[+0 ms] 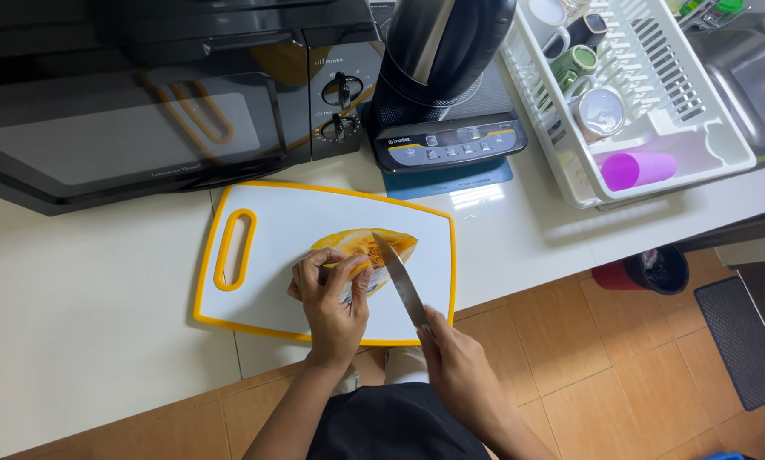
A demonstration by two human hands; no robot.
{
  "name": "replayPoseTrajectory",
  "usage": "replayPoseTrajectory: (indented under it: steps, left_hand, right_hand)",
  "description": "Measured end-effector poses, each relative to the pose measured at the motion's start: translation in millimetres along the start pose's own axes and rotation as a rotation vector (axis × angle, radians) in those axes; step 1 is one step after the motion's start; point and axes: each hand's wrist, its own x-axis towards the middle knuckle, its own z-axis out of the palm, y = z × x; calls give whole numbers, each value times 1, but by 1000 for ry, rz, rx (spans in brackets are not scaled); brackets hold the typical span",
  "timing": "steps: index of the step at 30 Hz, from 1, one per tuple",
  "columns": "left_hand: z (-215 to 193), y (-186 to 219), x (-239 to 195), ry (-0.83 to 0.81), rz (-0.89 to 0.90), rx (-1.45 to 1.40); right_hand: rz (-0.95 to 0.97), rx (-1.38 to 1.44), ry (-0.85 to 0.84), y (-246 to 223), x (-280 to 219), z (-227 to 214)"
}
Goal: The person unwraps a pumpkin slice, cuts it in half, and then uses a knife to scoop out the seeds and stringy pulp. They proceed to peel the skin off the pumpkin pieces and cut them into smaller chunks on a cutting board.
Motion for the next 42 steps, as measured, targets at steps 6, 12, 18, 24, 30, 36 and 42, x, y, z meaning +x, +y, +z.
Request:
replayPoseTrajectory:
  steps: [6, 12, 18, 24, 30, 36, 42]
  left_hand:
    - [0, -4, 0, 1, -39, -31]
    - [-15, 6, 17, -83, 6, 85]
    - [-15, -8, 44, -502, 318, 374]
    - [-13, 6, 55, -498, 308, 482]
    - [-18, 6, 51, -428, 231, 344]
    - [-13, 10, 57, -402, 76, 219]
    - [-1, 26, 59, -425, -4, 260]
  right_hand:
    - [12, 16, -113, 13, -38, -32]
    - [587, -5, -222, -29, -27, -56]
    - [5, -50, 177, 48, 13, -11]
    - [35, -170, -19, 68, 68, 19]
    - [-362, -391, 109, 53, 93, 6]
    - [-819, 120, 71, 2, 141, -6]
    - [-749, 383, -193, 24, 176, 33]
